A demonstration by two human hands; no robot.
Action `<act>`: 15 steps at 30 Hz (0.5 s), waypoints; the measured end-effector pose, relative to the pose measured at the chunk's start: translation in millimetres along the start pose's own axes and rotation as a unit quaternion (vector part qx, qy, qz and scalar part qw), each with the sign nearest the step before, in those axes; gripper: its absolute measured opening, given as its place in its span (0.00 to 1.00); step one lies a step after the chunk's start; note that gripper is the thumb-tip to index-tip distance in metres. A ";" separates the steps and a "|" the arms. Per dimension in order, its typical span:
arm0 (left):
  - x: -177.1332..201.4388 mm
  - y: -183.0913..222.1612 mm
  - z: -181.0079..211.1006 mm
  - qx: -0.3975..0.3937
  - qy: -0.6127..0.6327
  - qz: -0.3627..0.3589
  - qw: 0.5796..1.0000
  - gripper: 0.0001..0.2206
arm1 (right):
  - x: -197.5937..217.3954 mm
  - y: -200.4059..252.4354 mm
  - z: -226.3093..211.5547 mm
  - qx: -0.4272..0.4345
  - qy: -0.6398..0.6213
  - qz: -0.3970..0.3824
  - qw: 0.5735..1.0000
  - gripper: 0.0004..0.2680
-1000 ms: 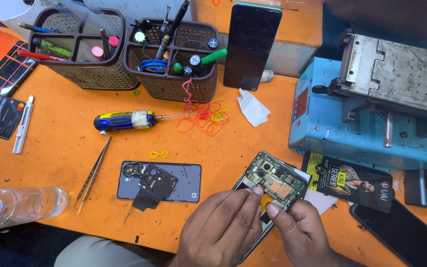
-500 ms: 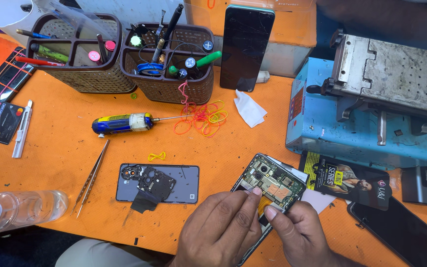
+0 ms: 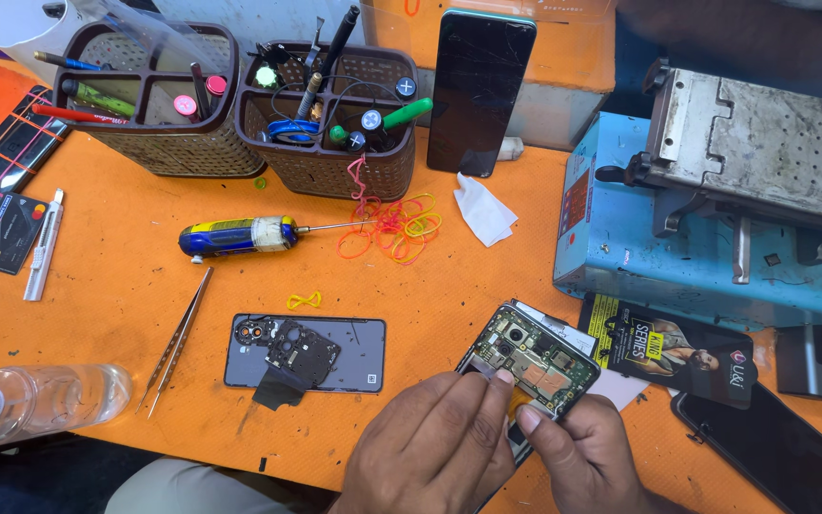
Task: The person applies adhesive from a tube to the frame of a mobile phone, picks up a new screen component, and then begins assembling the internal battery and circuit board into the phone chassis.
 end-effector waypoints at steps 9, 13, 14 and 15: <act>6.4 -1.5 -1.1 -0.016 0.031 -0.004 0.999 0.14 | 7.0 3.4 -0.9 0.018 0.075 0.011 0.997 0.13; 8.4 0.3 -3.4 -0.005 0.057 0.021 0.998 0.14 | 2.6 2.2 -3.3 0.014 0.015 0.000 1.000 0.15; 8.7 1.0 -4.2 0.001 0.061 0.021 0.998 0.14 | 2.2 1.8 -4.0 0.021 0.012 -0.004 1.000 0.15; 8.7 1.3 -5.1 0.007 0.065 0.020 0.998 0.14 | 1.9 2.2 -3.9 0.020 0.012 -0.003 1.000 0.15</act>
Point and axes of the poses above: each hand's wrist, its own y-axis away from the middle knuckle, its own x-axis out of the back of the hand, z = x × y, the point moved 6 cm from there along -y, towards the middle knuckle, and after that the axes turned 7 degrees about y, right-handed, at the moved point
